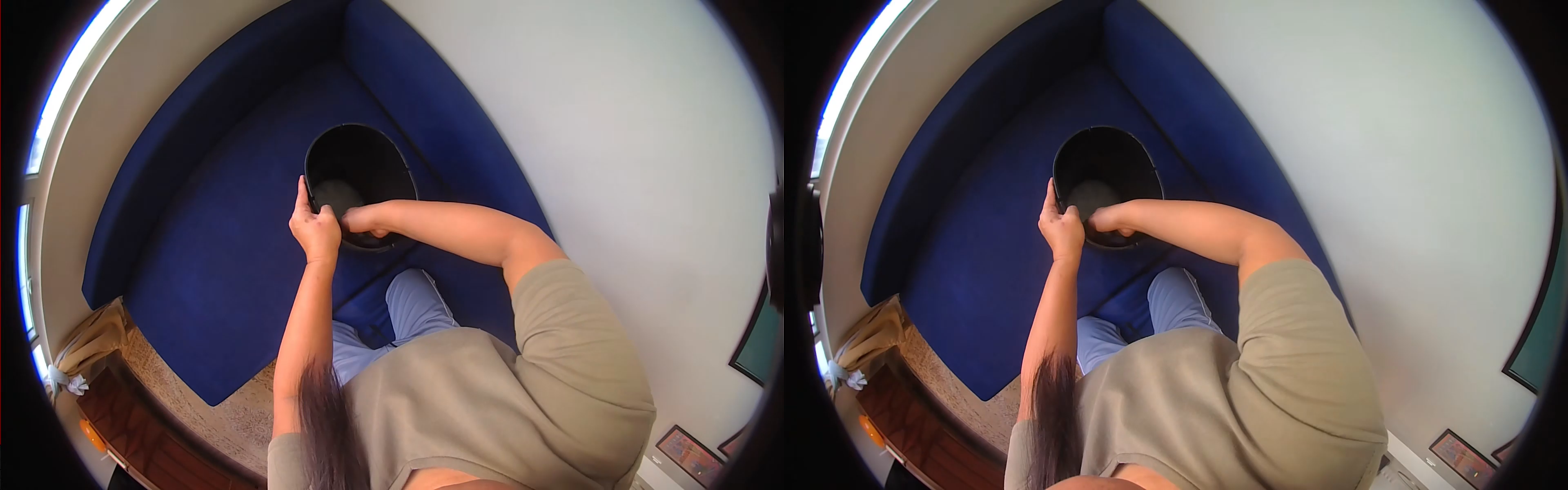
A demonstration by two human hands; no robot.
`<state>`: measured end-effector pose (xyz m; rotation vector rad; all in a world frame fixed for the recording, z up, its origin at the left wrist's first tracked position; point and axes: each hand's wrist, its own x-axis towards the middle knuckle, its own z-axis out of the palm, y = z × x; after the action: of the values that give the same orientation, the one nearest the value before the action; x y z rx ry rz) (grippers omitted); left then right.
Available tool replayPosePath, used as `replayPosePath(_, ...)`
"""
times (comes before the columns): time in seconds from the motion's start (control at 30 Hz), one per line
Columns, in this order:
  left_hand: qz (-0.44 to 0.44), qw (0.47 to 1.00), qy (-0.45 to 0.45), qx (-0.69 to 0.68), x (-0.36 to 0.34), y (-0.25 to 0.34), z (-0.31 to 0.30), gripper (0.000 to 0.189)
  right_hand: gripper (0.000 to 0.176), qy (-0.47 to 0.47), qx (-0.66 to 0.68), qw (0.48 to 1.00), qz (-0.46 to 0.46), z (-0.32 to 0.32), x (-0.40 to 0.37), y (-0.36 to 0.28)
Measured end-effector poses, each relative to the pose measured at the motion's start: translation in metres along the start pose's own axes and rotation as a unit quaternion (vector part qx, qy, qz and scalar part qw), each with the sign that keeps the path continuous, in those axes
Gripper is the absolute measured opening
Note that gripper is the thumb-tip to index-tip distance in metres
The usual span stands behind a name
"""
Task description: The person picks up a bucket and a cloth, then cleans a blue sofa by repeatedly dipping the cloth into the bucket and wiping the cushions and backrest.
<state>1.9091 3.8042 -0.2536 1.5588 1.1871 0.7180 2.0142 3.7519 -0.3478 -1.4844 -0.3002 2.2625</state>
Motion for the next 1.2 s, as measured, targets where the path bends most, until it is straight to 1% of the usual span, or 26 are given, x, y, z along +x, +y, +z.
replayPosePath(0.07, 0.001, 1.0, 0.0, -0.007, -0.003, 0.006, -0.004, 0.061, 0.016, -0.025, 0.076, 0.997, -0.021, -0.006, -0.04, -0.003)
replayPosePath(0.13, 0.016, 1.0, 0.005, -0.017, -0.002, -0.002, 0.001, 0.061, 0.008, -0.037, 0.13, 0.988, -0.081, -0.015, -0.088, -0.006)
replayPosePath(0.17, 0.028, 0.999, 0.012, -0.028, -0.001, -0.009, 0.005, 0.061, 0.011, -0.029, 0.167, 0.977, -0.128, -0.019, -0.118, -0.008)
replayPosePath(0.2, 0.02, 0.999, -0.001, -0.049, 0.001, -0.016, 0.005, 0.06, 0.015, -0.019, 0.159, 0.972, -0.171, -0.025, -0.151, -0.007)
replayPosePath(0.27, -0.009, 0.993, -0.022, -0.115, 0.003, -0.022, 0.0, 0.061, 0.024, 0.073, 0.148, 0.945, -0.281, -0.042, -0.201, 0.013)
replayPosePath(0.3, -0.031, 0.989, -0.035, -0.137, 0.005, -0.019, -0.004, 0.062, 0.026, 0.14, 0.137, 0.924, -0.328, -0.046, -0.229, 0.023)
replayPosePath(0.33, -0.048, 0.989, -0.04, -0.136, 0.008, -0.015, -0.008, 0.063, 0.026, 0.23, 0.106, 0.89, -0.378, -0.056, -0.245, 0.042)
replayPosePath(0.37, -0.048, 0.987, -0.045, -0.145, 0.01, -0.017, -0.012, 0.065, 0.029, 0.346, 0.047, 0.845, -0.404, -0.063, -0.256, 0.063)
replayPosePath(0.4, -0.054, 0.988, -0.055, -0.133, 0.012, -0.019, -0.016, 0.066, 0.032, 0.454, -0.013, 0.784, -0.422, -0.072, -0.262, 0.084)
replayPosePath(0.43, -0.059, 0.989, -0.063, -0.121, 0.013, -0.02, -0.017, 0.067, 0.032, 0.452, -0.013, 0.784, -0.425, -0.087, -0.261, 0.1)
replayPosePath(0.47, -0.057, 0.989, -0.059, -0.12, 0.011, -0.018, -0.017, 0.067, 0.039, 0.557, -0.177, 0.691, -0.425, -0.104, -0.254, 0.115)
replayPosePath(0.5, -0.062, 0.99, -0.057, -0.112, 0.01, -0.016, -0.018, 0.067, 0.047, 0.637, -0.332, 0.564, -0.406, -0.121, -0.243, 0.131)
replayPosePath(0.53, -0.067, 0.991, -0.054, -0.105, 0.007, -0.015, -0.018, 0.068, 0.065, 0.613, -0.433, 0.585, -0.307, -0.146, -0.226, 0.153)
replayPosePath(0.57, -0.064, 0.991, -0.048, -0.105, 0.006, -0.013, -0.018, 0.068, 0.065, 0.611, -0.435, 0.583, -0.312, -0.159, -0.21, 0.153)
replayPosePath(0.63, -0.065, 0.994, -0.049, -0.072, 0.0, -0.011, -0.012, 0.069, 0.075, 0.628, -0.577, 0.501, -0.148, -0.179, -0.175, 0.141)
replayPosePath(0.67, -0.064, 0.994, -0.043, -0.072, 0.0, -0.013, -0.009, 0.069, 0.078, 0.624, -0.568, 0.504, -0.185, -0.196, -0.163, 0.115)
replayPosePath(0.73, -0.076, 0.993, -0.03, -0.086, -0.002, -0.014, -0.006, 0.072, 0.077, 0.644, -0.546, 0.487, -0.222, -0.229, -0.139, 0.047)
replayPosePath(0.8, -0.085, 0.992, -0.026, -0.089, 0.0, -0.017, 0.0, 0.072, 0.077, 0.643, -0.504, 0.506, -0.278, -0.267, -0.107, -0.026)
replayPosePath(0.87, -0.092, 0.991, -0.023, -0.096, 0.002, -0.015, 0.002, 0.074, 0.076, 0.653, -0.525, 0.462, -0.291, -0.292, -0.074, -0.098)
replayPosePath(0.93, -0.106, 0.99, -0.011, -0.093, 0.003, -0.017, -0.001, 0.074, 0.079, 0.67, -0.568, 0.382, -0.286, -0.312, -0.043, -0.16)
replayPosePath(0.97, -0.122, 0.988, -0.011, -0.089, 0.003, -0.017, -0.004, 0.074, 0.079, 0.678, -0.573, 0.357, -0.29, -0.324, -0.027, -0.189)
replayPosePath(1.0, -0.121, 0.99, -0.003, -0.077, 0.002, -0.022, -0.005, 0.074, 0.079, 0.68, -0.572, 0.354, -0.294, -0.338, -0.009, -0.216)
replayPosePath(1.03, -0.126, 0.989, 0.007, -0.077, 0.001, -0.028, -0.005, 0.072, 0.073, 0.678, -0.578, 0.361, -0.273, -0.349, 0.005, -0.243)
replayPosePath(1.1, -0.142, 0.986, 0.006, -0.085, 0.001, -0.03, -0.006, 0.07, 0.066, 0.687, -0.595, 0.344, -0.236, -0.36, 0.028, -0.284)
replayPosePath(1.17, -0.159, 0.985, 0.016, -0.069, -0.002, -0.027, -0.011, 0.069, 0.061, 0.683, -0.581, 0.362, -0.254, -0.355, 0.03, -0.298)
replayPosePath(1.2, -0.154, 0.986, 0.019, -0.062, -0.003, -0.028, -0.015, 0.069, 0.06, 0.68, -0.606, 0.355, -0.214, -0.35, 0.028, -0.295)
